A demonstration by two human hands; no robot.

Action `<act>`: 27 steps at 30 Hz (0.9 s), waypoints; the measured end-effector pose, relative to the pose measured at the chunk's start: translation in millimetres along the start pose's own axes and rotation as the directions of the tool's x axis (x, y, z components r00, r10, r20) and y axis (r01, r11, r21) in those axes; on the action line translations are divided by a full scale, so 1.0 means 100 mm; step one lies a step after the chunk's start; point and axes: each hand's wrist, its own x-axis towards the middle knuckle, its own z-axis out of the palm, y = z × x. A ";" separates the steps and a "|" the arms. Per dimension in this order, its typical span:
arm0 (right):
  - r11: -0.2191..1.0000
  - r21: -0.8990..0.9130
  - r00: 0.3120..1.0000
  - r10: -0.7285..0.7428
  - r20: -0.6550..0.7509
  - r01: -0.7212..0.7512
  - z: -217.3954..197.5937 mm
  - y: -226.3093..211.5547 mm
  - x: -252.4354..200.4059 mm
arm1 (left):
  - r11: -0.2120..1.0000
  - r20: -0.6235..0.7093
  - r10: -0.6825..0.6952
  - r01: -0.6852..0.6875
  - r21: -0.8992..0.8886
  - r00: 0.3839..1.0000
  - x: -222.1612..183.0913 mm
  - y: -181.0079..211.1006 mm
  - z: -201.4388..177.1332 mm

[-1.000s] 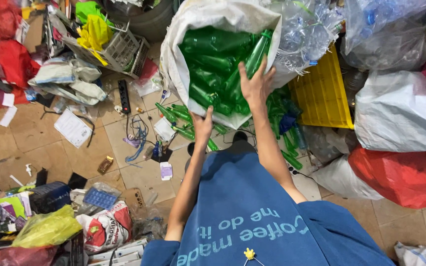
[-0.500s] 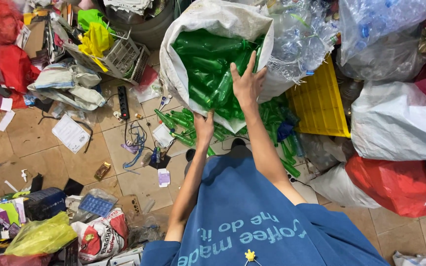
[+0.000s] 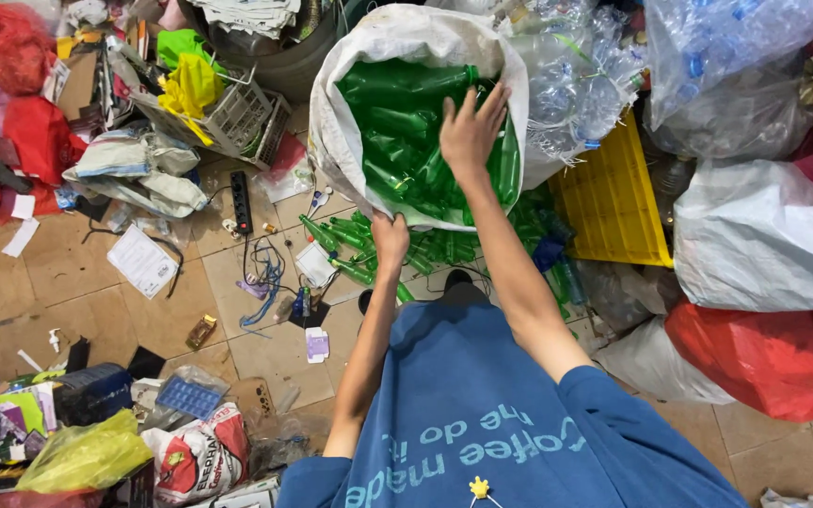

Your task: The person sorts green plastic bottles from a pile on the floor into a large white sack. They repeatedly pick up handfuls of bottles, place them into the sack, and occasionally adjust the sack's position to accommodate more items.

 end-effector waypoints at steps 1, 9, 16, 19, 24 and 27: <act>1.000 0.003 1.000 0.000 0.002 0.000 -0.12 -0.06 -0.09 | 1.000 -0.003 -0.001 0.001 0.003 1.000 0.04 -0.10 -0.01; 0.949 0.315 0.949 -0.083 0.303 -0.018 -0.51 -0.28 -0.75 | 0.996 -0.036 0.089 -0.088 0.026 0.995 0.12 -0.39 0.09; 0.963 0.255 0.971 -0.138 0.196 0.086 -0.42 -0.25 -0.55 | 0.986 0.031 0.089 -0.084 -0.145 0.996 0.15 0.01 0.03; 0.912 0.409 0.956 -0.108 0.271 -0.013 -0.73 -0.20 -0.56 | 0.966 0.024 0.124 -0.115 -0.231 0.992 0.25 -0.14 0.05; 0.980 0.185 0.971 0.115 -0.211 -0.075 -1.08 0.37 -0.85 | 0.994 0.024 0.006 -0.003 -0.112 1.000 0.14 -0.01 -0.08; 0.776 0.461 0.893 0.441 0.092 -0.430 -1.09 0.88 -0.92 | 0.991 0.044 0.034 -0.028 -0.128 0.998 0.12 -0.14 -0.04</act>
